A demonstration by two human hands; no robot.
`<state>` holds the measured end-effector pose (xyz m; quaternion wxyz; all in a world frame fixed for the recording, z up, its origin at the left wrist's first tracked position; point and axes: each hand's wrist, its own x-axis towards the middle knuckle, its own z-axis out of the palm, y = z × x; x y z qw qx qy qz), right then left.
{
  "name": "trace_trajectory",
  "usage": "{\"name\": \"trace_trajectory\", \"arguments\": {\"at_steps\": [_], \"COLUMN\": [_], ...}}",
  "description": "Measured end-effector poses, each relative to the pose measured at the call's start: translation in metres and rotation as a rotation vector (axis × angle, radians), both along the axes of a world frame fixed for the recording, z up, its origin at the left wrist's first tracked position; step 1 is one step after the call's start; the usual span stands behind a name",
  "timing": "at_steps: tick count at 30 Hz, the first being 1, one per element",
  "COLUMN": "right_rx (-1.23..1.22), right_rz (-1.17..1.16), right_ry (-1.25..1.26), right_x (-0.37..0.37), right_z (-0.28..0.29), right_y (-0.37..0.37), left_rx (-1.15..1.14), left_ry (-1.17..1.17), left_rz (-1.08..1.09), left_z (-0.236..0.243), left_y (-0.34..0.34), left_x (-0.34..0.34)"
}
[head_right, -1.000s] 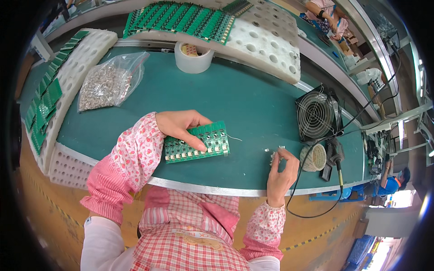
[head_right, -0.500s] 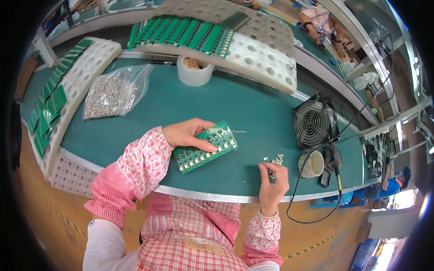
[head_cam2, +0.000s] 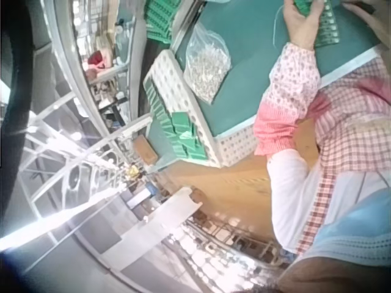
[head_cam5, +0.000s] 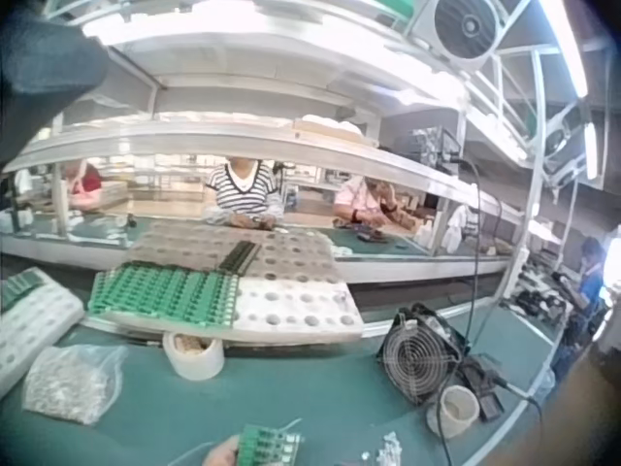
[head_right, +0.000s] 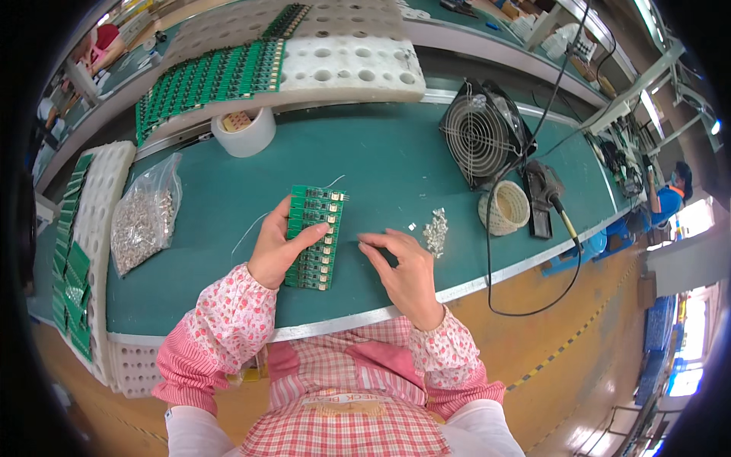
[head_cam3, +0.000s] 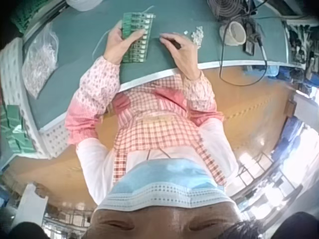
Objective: The person solders pins onto circuit boards using a soldering iron and solder wire, places the soldered boards onto a tray, and inserts small metal components onto another circuit board by hand.
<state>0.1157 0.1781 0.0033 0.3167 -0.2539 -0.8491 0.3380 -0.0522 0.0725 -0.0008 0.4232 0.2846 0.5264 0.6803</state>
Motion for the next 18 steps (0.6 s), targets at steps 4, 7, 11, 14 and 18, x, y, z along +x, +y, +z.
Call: {"name": "trace_trajectory", "arguments": {"at_steps": [4,7,11,14,18], "right_rx": [-0.294,-0.521,-0.918,-1.143,-1.186], "right_rz": [-0.010,-0.007,0.091,0.159,0.168], "right_ry": [0.103,0.223,0.462,0.484,0.456], "right_x": [-0.010,-0.023,-0.040,-0.051,-0.051], "right_z": [0.003,0.002,0.002,-0.002,-0.006], "right_y": [-0.001,0.000,0.001,0.002,0.000], "left_rx": [0.010,-0.005,0.051,0.043,0.024], "left_ry": [0.001,-0.010,0.021,0.039,0.080], "left_rz": [0.004,0.048,0.085,0.108,0.126], "left_z": [0.000,0.001,-0.002,0.001,0.000], "left_y": [0.001,0.002,0.004,0.003,0.001], "left_x": [-0.003,-0.002,0.004,0.008,0.011]}}
